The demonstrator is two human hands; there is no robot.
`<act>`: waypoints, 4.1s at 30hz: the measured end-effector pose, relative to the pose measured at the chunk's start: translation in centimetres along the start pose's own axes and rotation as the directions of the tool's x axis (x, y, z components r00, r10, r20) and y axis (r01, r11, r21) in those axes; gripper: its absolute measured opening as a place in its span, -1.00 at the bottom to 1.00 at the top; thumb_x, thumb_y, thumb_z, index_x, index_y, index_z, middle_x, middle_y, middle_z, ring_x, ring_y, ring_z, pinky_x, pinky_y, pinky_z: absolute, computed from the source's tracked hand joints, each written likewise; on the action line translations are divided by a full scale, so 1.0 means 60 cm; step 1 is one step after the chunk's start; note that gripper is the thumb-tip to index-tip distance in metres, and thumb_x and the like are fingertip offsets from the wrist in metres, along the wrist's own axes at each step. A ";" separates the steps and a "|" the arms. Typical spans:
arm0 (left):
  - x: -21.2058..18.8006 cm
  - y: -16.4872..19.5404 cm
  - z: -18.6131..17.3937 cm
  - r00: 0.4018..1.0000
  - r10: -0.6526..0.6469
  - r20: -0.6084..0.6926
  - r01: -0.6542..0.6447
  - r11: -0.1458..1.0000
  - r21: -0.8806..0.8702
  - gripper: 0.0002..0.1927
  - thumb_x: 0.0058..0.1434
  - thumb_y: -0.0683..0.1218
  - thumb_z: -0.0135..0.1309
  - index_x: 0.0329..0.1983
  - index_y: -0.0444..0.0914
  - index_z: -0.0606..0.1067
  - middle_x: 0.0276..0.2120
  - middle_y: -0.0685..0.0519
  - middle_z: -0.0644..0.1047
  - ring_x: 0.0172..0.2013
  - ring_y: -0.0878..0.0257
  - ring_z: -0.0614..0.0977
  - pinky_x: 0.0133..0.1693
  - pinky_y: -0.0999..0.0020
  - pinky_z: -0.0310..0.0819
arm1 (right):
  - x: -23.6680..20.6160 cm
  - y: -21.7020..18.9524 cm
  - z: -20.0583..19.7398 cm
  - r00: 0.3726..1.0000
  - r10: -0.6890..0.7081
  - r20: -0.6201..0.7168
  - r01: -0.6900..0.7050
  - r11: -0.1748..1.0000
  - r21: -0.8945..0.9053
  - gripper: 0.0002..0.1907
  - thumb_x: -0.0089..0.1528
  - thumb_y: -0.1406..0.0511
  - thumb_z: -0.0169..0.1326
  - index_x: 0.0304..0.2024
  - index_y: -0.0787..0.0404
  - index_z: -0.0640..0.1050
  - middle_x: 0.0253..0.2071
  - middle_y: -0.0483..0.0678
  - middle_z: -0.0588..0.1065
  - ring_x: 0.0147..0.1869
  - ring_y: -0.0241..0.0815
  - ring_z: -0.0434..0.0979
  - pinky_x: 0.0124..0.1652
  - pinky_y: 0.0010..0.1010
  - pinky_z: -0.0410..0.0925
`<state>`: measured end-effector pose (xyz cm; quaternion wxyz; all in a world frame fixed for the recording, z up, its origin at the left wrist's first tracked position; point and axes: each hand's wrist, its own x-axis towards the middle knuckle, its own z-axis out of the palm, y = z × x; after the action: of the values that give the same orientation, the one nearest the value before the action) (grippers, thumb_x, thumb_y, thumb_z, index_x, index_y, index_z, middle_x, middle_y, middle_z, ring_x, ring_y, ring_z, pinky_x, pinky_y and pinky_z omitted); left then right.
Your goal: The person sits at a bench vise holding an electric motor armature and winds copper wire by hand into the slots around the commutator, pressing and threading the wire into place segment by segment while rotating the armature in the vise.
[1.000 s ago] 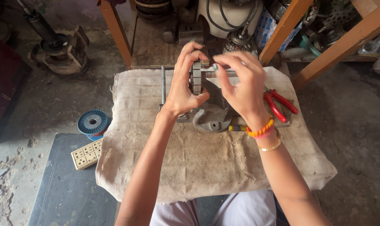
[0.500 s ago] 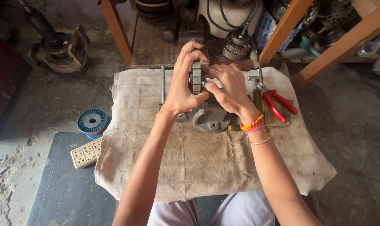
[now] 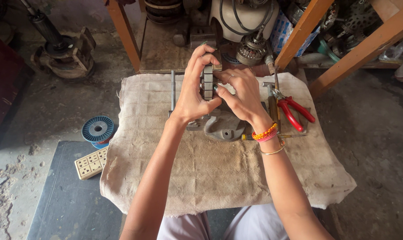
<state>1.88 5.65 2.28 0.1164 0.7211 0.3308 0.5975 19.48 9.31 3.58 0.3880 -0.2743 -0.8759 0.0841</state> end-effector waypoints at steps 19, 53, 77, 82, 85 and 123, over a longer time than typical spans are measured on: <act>0.016 -0.001 -0.047 0.977 -0.146 0.156 0.187 0.938 -0.291 -0.32 -0.06 -0.11 -0.13 0.23 -0.25 0.43 0.38 -0.07 0.34 0.53 0.02 0.23 0.56 0.07 -0.10 | -0.001 -0.005 0.000 0.999 0.032 -0.016 -0.032 0.999 0.021 -0.57 0.25 0.16 -0.01 0.01 0.29 0.64 -0.07 0.03 0.60 -0.02 -0.01 0.52 0.03 -0.23 0.22; 0.010 -0.010 -0.040 0.985 -0.131 0.114 0.160 0.940 -0.302 -0.37 -0.02 -0.23 -0.17 0.20 -0.27 0.45 0.36 -0.06 0.35 0.50 0.02 0.25 0.52 0.14 -0.04 | -0.002 -0.014 0.004 0.998 0.024 -0.052 -0.023 1.000 0.010 -0.59 0.22 0.19 0.04 0.00 0.30 0.63 -0.08 0.04 0.60 -0.03 0.00 0.51 0.04 -0.21 0.22; 0.009 -0.016 -0.037 0.982 -0.154 0.108 0.184 0.909 -0.374 -0.36 -0.05 -0.23 -0.19 0.17 -0.26 0.48 0.36 -0.01 0.36 0.49 0.06 0.28 0.50 0.21 0.03 | -0.004 -0.014 0.004 0.997 0.030 -0.067 -0.029 0.999 0.024 -0.56 0.19 0.17 0.00 0.01 0.27 0.62 -0.13 0.02 0.59 -0.04 -0.04 0.51 0.03 -0.21 0.21; 0.008 -0.016 -0.039 0.977 -0.176 0.117 0.208 0.897 -0.390 -0.36 -0.05 -0.24 -0.20 0.18 -0.25 0.48 0.37 -0.01 0.34 0.49 0.07 0.26 0.46 0.23 0.11 | -0.002 -0.015 0.004 0.997 0.054 -0.046 -0.054 0.999 0.000 -0.53 0.16 0.15 0.01 0.01 0.26 0.64 -0.17 0.03 0.58 -0.08 -0.02 0.49 0.00 -0.20 0.20; 0.008 -0.015 -0.038 0.976 -0.180 0.118 0.212 0.900 -0.381 -0.35 -0.06 -0.24 -0.18 0.18 -0.24 0.48 0.38 0.00 0.33 0.49 0.08 0.26 0.44 0.23 0.14 | -0.002 -0.017 0.003 0.998 0.023 -0.059 -0.022 1.000 0.008 -0.54 0.18 0.14 0.02 0.00 0.27 0.63 -0.11 0.04 0.60 -0.05 -0.01 0.51 0.01 -0.19 0.20; 0.005 -0.019 -0.033 0.983 -0.149 0.105 0.178 0.908 -0.378 -0.35 -0.04 -0.23 -0.22 0.20 -0.26 0.46 0.39 -0.06 0.32 0.55 0.02 0.17 0.55 0.09 -0.09 | -0.003 -0.021 0.005 0.996 0.045 -0.079 -0.045 0.999 0.006 -0.58 0.21 0.16 0.04 -0.01 0.27 0.64 -0.08 0.02 0.61 -0.03 -0.03 0.50 0.03 -0.21 0.20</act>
<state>-0.36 6.25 2.37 0.3178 0.6753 0.2614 0.6121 18.85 8.20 3.69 0.4209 -0.2962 -0.8533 0.0837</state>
